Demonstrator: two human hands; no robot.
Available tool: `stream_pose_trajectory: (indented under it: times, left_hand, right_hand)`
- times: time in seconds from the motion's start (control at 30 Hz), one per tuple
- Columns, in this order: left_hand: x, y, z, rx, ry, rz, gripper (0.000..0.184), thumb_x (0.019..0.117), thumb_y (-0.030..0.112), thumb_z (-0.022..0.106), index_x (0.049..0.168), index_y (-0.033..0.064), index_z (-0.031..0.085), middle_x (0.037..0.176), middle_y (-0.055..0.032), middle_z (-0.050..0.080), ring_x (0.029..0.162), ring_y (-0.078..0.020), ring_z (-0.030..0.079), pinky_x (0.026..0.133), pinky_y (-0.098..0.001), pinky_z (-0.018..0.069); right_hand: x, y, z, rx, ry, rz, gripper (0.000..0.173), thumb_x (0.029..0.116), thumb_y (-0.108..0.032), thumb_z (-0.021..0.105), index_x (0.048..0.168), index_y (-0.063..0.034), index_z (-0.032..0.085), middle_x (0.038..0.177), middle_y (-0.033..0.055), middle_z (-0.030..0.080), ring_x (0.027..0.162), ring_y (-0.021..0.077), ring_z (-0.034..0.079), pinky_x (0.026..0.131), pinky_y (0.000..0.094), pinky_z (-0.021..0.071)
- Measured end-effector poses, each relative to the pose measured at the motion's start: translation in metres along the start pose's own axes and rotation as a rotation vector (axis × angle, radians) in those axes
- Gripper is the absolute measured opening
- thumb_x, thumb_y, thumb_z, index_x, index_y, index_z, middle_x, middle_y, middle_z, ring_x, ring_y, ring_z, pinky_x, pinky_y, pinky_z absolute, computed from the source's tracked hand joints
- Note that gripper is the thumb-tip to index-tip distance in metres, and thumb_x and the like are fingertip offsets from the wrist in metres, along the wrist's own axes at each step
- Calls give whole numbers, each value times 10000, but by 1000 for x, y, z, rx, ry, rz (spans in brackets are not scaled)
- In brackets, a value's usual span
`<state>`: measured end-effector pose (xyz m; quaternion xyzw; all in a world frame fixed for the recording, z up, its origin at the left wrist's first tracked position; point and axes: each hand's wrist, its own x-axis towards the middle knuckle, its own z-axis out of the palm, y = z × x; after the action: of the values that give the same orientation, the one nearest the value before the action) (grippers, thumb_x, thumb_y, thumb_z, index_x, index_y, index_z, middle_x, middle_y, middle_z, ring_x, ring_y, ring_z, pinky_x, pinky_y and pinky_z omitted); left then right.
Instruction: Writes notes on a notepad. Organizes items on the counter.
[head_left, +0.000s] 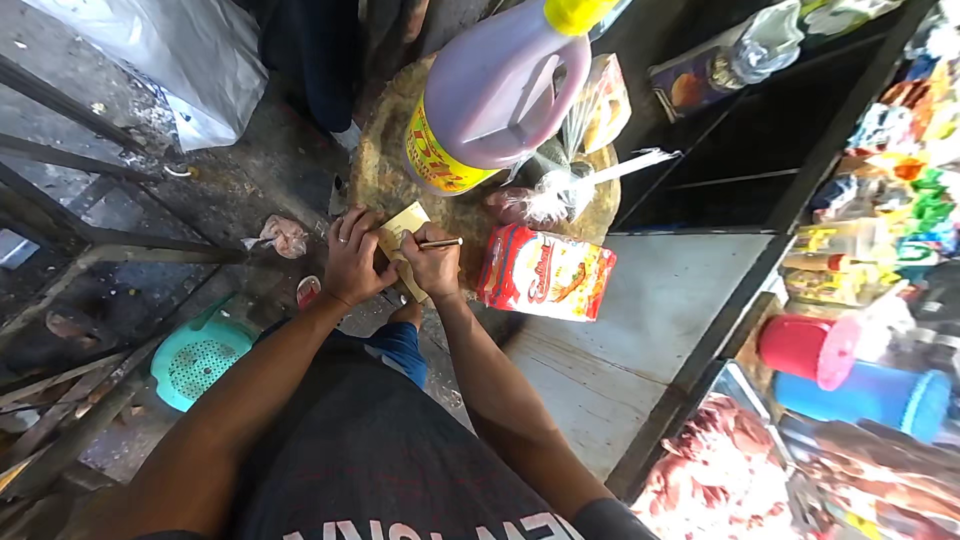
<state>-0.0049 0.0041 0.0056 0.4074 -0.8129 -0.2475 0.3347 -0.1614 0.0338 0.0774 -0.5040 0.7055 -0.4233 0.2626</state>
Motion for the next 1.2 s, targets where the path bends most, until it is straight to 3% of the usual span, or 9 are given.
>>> stream_pose_trajectory:
  times: [0.27, 0.63, 1.2]
  left_hand:
    - [0, 0, 0, -4, 1, -3, 523, 876, 529, 672, 1160, 89, 662, 1494, -90, 552, 1512, -330, 344, 1225, -583, 265]
    - [0, 0, 0, -8, 18, 2, 535, 884, 545, 649, 1161, 88, 666, 1487, -96, 559, 1508, -328, 351, 1225, -579, 262]
    - [4, -3, 1, 2, 57, 38, 538, 848, 543, 683, 1156, 102, 664, 1455, -100, 586, 1473, -331, 405, 1207, -570, 301]
  right_hand:
    - [0, 0, 0, -12, 0, 2, 284, 913, -137, 703, 659, -103, 581, 548, -29, 543, 462, 48, 486, 444, 243, 405]
    - [-13, 4, -2, -31, -40, 21, 307, 944, -199, 703, 683, -113, 566, 533, 28, 536, 393, 126, 445, 362, 286, 367]
    - [-11, 0, -2, -41, -15, 1, 316, 947, -179, 701, 675, -102, 561, 536, 30, 534, 402, 122, 445, 374, 284, 370]
